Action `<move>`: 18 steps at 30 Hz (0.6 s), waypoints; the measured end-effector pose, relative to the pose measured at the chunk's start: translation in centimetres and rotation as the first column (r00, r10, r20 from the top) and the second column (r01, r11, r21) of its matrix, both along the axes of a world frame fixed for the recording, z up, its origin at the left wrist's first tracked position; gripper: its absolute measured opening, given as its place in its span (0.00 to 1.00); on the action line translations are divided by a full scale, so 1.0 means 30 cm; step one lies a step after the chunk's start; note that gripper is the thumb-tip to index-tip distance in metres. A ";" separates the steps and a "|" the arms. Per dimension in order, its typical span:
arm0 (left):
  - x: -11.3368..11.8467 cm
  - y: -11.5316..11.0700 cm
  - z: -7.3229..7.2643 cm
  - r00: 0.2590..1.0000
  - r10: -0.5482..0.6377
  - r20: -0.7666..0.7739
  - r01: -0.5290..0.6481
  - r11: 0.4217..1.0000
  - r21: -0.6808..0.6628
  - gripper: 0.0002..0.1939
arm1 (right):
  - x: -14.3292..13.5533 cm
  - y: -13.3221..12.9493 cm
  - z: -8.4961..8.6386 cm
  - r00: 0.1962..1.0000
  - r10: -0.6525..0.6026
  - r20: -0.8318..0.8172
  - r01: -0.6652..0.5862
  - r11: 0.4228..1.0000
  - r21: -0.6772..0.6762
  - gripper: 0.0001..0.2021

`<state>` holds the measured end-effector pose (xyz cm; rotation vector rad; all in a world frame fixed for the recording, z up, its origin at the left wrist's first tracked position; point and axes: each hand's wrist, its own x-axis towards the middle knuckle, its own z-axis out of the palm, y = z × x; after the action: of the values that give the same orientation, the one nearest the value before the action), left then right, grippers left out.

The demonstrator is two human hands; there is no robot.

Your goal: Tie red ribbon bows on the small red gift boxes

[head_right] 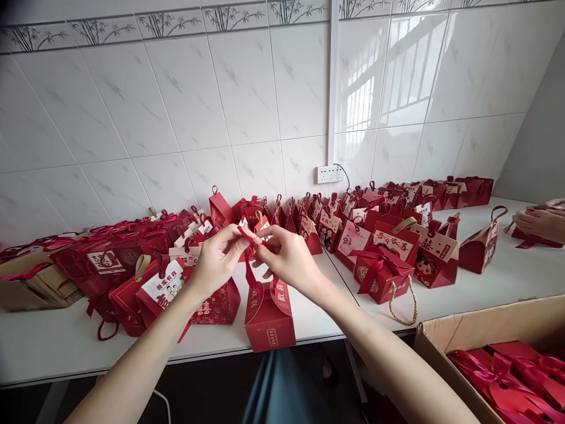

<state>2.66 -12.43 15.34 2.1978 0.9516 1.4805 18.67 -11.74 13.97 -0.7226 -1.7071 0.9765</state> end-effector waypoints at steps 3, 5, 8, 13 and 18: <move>-0.010 0.003 -0.006 0.999 0.029 -0.018 -0.028 0.999 0.044 0.09 | 0.004 0.007 -0.002 0.985 0.113 -0.128 -0.120 0.992 -0.046 0.16; -0.010 0.007 -0.009 0.999 0.025 -0.029 -0.023 0.997 0.078 0.08 | 0.000 0.017 -0.006 0.976 0.117 -0.185 -0.129 0.990 -0.055 0.18; -0.006 0.013 -0.021 0.998 -0.017 -0.056 0.025 0.989 0.145 0.07 | -0.012 0.044 -0.019 0.966 0.001 -0.260 -0.022 0.997 -0.077 0.19; -0.062 -0.022 -0.087 0.996 0.045 -0.083 -0.021 0.962 0.272 0.10 | 0.043 0.086 -0.056 0.906 -0.249 -0.342 0.222 0.968 -0.116 0.18; -0.207 -0.142 -0.208 0.912 0.289 -0.291 -0.248 0.954 0.169 0.08 | 0.240 0.041 -0.138 0.802 -0.596 -0.019 0.597 0.802 0.007 0.16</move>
<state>-3.54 -16.69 9.10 2.5325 1.3439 1.3587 25.87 -10.50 9.83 -1.1527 -1.3277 0.5179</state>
